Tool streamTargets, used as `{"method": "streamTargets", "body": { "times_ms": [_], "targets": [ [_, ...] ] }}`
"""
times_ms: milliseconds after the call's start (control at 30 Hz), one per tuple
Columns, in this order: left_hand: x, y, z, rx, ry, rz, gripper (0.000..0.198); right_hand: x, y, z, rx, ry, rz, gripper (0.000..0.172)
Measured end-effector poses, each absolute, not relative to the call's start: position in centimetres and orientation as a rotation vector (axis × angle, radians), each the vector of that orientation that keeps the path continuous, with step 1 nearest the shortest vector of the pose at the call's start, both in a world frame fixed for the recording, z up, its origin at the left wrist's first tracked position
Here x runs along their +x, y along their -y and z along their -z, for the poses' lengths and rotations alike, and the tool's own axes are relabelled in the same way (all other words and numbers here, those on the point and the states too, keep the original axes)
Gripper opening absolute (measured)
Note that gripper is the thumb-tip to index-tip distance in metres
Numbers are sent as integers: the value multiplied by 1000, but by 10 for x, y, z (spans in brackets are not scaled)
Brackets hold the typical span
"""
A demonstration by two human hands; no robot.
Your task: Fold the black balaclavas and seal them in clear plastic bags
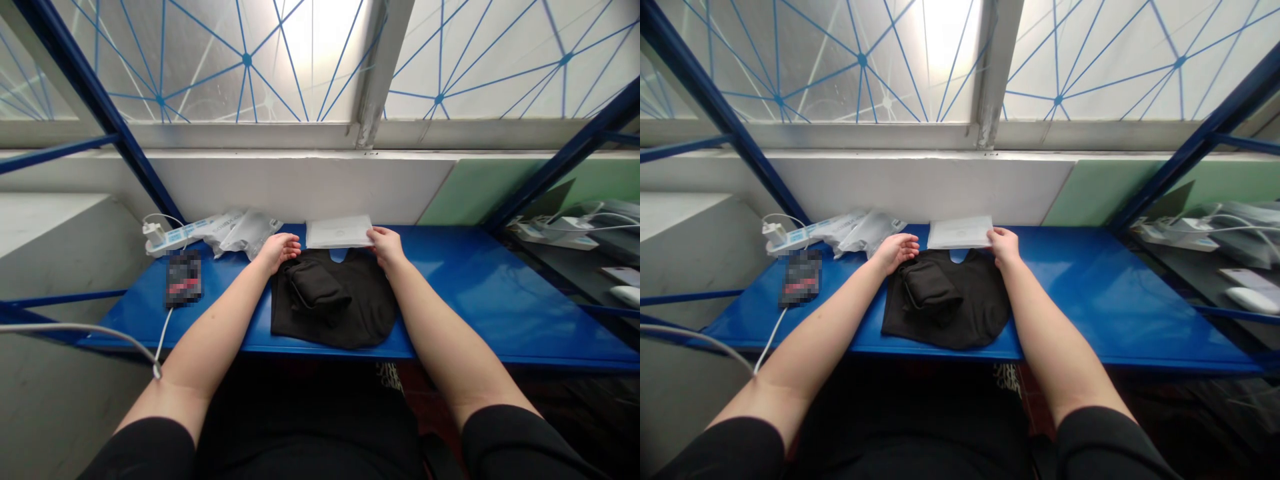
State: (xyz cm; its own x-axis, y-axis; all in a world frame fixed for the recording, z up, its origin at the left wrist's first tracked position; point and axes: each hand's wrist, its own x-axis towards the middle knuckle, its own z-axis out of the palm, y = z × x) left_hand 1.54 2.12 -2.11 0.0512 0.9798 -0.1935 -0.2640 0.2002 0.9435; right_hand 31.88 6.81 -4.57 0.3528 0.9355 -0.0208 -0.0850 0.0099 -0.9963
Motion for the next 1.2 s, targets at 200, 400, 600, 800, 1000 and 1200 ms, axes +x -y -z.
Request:
{"method": "streamTargets", "body": {
  "times_ms": [200, 400, 600, 800, 1000, 1200],
  "targets": [
    [17, -19, 19, 890, -1091, -1150, 15, 321, -76, 56, -1335, 973, -818, 49],
    [18, -19, 19, 909, -1100, -1138, 14, 318, -62, 40, -1526, 1521, -304, 48],
    [19, -19, 20, 941, -1101, -1121, 13, 262, 11, -3, -875, 2244, -372, 42],
    [19, -19, 21, 969, -1100, -1136, 13, 221, 60, -19, -442, 2613, -448, 75],
    [20, -20, 21, 979, -1102, -1124, 14, 238, 62, -29, -862, 2604, -415, 60],
    [20, -21, 24, 1048, -1111, -1093, 16, 276, 31, -32, -1155, 2372, -457, 52]
  ]
}}
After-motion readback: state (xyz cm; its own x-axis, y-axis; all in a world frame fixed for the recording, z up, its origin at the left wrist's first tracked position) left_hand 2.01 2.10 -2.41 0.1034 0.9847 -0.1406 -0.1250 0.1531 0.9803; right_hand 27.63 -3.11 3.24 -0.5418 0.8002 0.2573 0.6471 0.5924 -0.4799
